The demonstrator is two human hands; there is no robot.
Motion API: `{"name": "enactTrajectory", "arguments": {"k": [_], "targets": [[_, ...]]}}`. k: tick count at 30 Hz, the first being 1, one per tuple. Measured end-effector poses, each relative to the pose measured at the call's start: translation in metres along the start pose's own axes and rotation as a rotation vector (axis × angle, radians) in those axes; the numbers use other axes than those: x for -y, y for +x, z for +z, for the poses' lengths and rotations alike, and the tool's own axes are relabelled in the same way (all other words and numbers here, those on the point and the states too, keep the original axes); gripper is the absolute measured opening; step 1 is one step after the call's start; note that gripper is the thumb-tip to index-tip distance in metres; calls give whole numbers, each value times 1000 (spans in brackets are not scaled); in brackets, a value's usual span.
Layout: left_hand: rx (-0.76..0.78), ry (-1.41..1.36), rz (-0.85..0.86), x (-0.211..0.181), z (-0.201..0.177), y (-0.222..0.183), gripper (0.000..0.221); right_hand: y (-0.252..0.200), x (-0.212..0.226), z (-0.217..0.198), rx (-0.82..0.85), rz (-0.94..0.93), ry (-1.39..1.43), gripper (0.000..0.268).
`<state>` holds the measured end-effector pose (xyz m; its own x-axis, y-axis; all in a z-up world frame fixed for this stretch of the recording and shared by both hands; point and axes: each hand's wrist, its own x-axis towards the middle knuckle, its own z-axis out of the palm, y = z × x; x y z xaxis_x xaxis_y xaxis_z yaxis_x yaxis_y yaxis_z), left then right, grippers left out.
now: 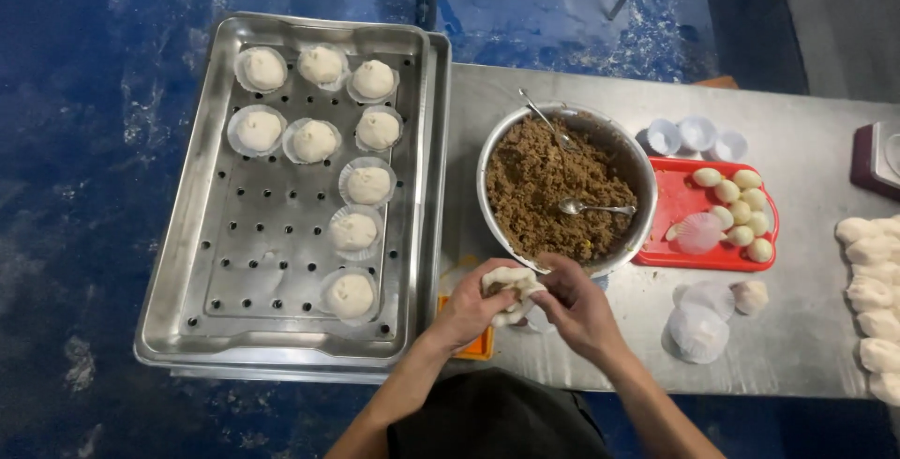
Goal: The recorder is assembling stuffed buns by filling dough with meat and eggs and placing them into a steamer tray.
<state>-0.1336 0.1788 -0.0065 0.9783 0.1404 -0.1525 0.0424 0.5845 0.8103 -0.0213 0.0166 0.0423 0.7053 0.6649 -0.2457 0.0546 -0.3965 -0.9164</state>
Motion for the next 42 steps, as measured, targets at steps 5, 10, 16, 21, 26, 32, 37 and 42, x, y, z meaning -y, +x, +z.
{"name": "enactTrajectory", "arguments": {"k": [5,10,16,21,26,32,37,42], "targets": [[43,-32,-122,1,-4,5,35,0,-10,1,14,-87,-212,16],[98,-13,-129,1,-23,12,36,6,-6,16,-68,-350,-418,16],[132,-35,-189,-1,-37,21,33,22,10,18,59,-58,-497,14],[66,33,-269,-23,-44,17,34,34,43,35,220,11,-620,47],[129,82,-282,-12,-47,20,33,36,19,25,245,-249,-698,21],[128,389,-299,-26,-29,15,45,23,22,20,267,-223,-588,40],[-112,-11,-386,-27,-20,13,64,9,6,1,112,-55,-522,19],[-97,-141,-111,25,-7,12,46,-10,-3,-5,-139,-435,-497,13]]}}
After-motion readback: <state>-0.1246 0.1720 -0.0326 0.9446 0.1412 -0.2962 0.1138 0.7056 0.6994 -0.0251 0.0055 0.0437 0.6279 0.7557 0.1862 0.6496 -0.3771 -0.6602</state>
